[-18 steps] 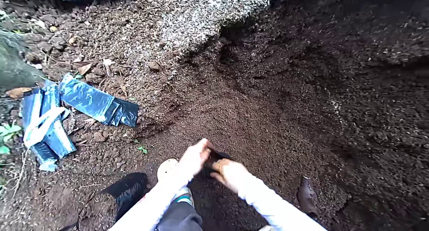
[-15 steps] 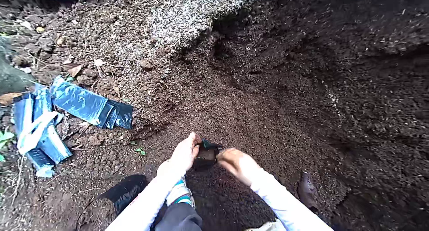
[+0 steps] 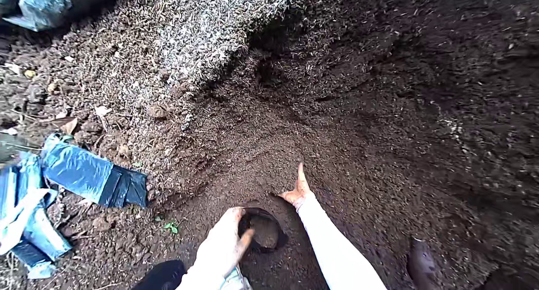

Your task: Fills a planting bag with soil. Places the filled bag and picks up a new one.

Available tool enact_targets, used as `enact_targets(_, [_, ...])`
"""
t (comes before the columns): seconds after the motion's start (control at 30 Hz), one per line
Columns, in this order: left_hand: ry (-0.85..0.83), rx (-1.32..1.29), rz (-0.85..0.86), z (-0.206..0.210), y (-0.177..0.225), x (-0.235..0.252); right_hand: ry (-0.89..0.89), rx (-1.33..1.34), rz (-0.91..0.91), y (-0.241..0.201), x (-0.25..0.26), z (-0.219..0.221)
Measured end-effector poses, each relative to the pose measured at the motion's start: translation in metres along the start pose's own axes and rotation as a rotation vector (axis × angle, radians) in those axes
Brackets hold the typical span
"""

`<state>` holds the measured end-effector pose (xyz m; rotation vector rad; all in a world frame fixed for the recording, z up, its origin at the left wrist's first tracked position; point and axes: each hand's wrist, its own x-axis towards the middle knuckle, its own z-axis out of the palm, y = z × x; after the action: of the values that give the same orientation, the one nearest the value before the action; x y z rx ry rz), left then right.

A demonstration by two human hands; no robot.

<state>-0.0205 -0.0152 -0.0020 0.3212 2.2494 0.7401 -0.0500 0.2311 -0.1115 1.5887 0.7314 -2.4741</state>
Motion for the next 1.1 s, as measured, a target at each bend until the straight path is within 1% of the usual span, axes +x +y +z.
enact_targets(0.07, [-0.015, -0.074, -0.027, 0.005, -0.002, 0.000, -0.058, 0.058, -0.054, 0.003, 0.005, 0.015])
enact_targets(0.1, [-0.024, -0.112, -0.014, 0.008, -0.003, -0.002, -0.094, 0.088, -0.068, 0.005, 0.007, 0.022])
enact_targets(0.2, [-0.061, -0.238, 0.143, 0.010, -0.011, -0.002, -0.162, 0.143, -0.095, 0.007, 0.013, 0.038])
enact_targets(0.23, [-0.102, -0.257, 0.173, 0.009, -0.011, -0.001, -0.162, 0.132, -0.101, 0.006, 0.014, 0.040])
enact_targets(0.3, [-0.190, -0.292, 0.174, 0.005, -0.008, 0.003, -0.175, 0.095, -0.104, 0.004, 0.013, 0.036])
enact_targets(0.37, [-0.213, -0.370, 0.156, 0.000, -0.004, 0.011, -0.207, 0.040, -0.096, -0.001, 0.005, 0.027])
enact_targets(0.47, [-0.226, -0.456, 0.102, -0.008, 0.006, 0.021, -0.314, -0.080, -0.110, -0.013, -0.030, 0.021])
enact_targets(0.57, [-0.248, -0.435, 0.023, -0.014, 0.020, 0.026, -0.513, -0.071, -0.075, -0.019, -0.070, 0.015])
enact_targets(0.63, [-0.274, -0.428, -0.033, -0.015, 0.030, 0.026, -0.558, -0.088, -0.052, -0.020, -0.099, 0.009])
enact_targets(0.73, [-0.264, -0.416, -0.070, -0.013, 0.040, 0.022, -0.581, -0.150, 0.001, -0.016, -0.134, 0.000])
enact_targets(0.83, [-0.191, -0.382, 0.009, -0.004, 0.039, 0.014, -0.553, -0.322, -0.093, -0.006, -0.156, -0.010])
enact_targets(0.93, [-0.122, -0.264, 0.156, 0.009, 0.034, 0.002, -0.358, -0.554, -0.252, 0.008, -0.178, -0.008])
enact_targets(1.0, [-0.118, -0.225, 0.162, 0.015, 0.033, -0.001, -0.299, -0.778, -0.344, 0.015, -0.190, -0.006])
enact_targets(1.07, [-0.129, -0.237, 0.126, 0.014, 0.036, -0.004, -0.332, -1.044, -0.400, 0.014, -0.198, -0.008])
enact_targets(1.1, [-0.137, -0.241, 0.112, 0.013, 0.036, -0.006, -0.342, -1.199, -0.482, 0.012, -0.199, -0.010])
